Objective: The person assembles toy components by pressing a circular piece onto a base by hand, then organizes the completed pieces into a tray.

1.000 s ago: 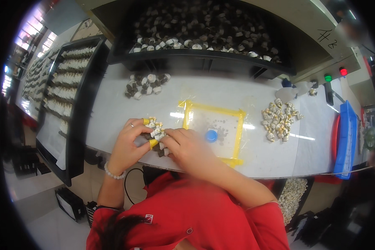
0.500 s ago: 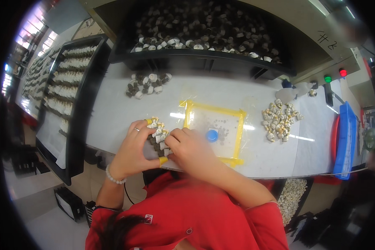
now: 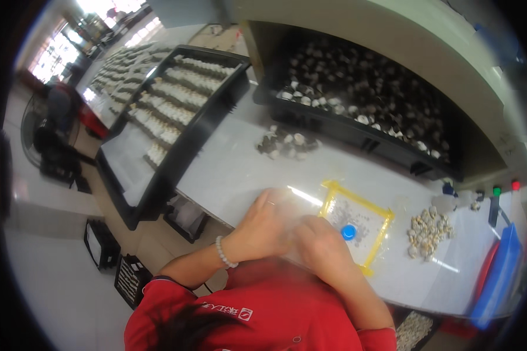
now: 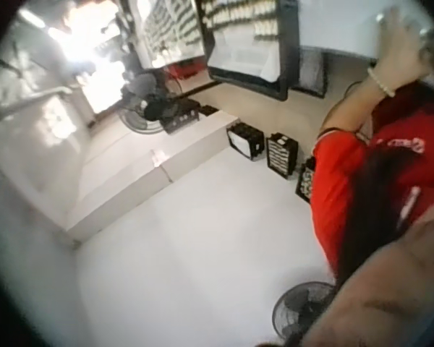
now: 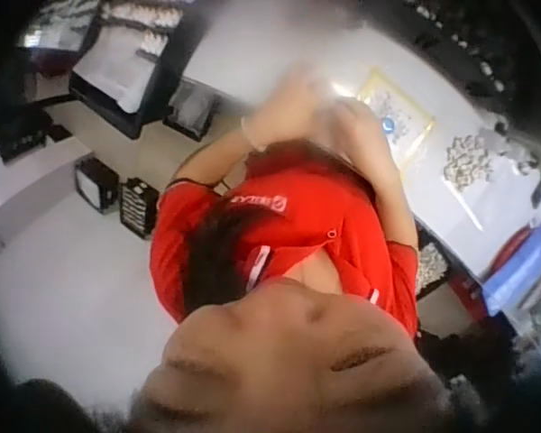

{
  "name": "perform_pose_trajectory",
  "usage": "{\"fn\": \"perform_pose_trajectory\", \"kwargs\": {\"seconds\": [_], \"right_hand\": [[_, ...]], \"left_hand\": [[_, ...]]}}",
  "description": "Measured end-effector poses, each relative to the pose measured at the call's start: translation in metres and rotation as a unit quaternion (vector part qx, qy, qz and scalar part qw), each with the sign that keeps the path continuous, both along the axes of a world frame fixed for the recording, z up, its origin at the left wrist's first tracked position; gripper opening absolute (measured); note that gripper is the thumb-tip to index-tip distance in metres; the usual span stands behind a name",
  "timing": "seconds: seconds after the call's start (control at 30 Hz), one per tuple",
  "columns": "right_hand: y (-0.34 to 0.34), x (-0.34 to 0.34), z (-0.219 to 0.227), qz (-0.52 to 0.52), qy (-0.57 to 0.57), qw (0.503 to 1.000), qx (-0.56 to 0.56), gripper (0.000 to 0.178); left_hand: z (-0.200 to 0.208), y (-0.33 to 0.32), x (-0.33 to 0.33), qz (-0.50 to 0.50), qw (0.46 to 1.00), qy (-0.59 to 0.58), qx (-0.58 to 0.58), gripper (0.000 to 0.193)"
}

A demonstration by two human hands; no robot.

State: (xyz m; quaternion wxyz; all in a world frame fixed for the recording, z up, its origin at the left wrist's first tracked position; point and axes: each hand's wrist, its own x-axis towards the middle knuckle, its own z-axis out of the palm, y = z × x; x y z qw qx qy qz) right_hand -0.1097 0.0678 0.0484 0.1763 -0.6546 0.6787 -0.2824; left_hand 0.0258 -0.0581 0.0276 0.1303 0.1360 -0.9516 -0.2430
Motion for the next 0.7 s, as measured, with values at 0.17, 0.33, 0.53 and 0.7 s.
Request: {"fn": "perform_pose_trajectory", "kwargs": {"seconds": [0.17, 0.33, 0.53, 0.7], "right_hand": [[0.012, 0.001, 0.008, -0.022, -0.027, 0.998, -0.060, 0.021], [0.037, -0.014, 0.007, -0.075, -0.014, 0.993, -0.089, 0.023], [0.073, -0.029, -0.006, -0.171, -0.052, 0.975, -0.132, 0.018], [0.101, -0.037, -0.015, -0.251, -0.044, 0.957, -0.138, 0.018]], "left_hand": [[-0.007, -0.001, -0.003, 0.001, 1.000, 0.005, 0.004, 0.058], [0.001, -0.006, -0.003, -0.006, 1.000, 0.016, -0.008, 0.060], [-0.002, -0.020, 0.002, 0.029, 0.999, 0.026, 0.018, 0.060], [0.032, -0.022, 0.014, 0.065, 0.989, 0.069, 0.111, 0.060]]}}
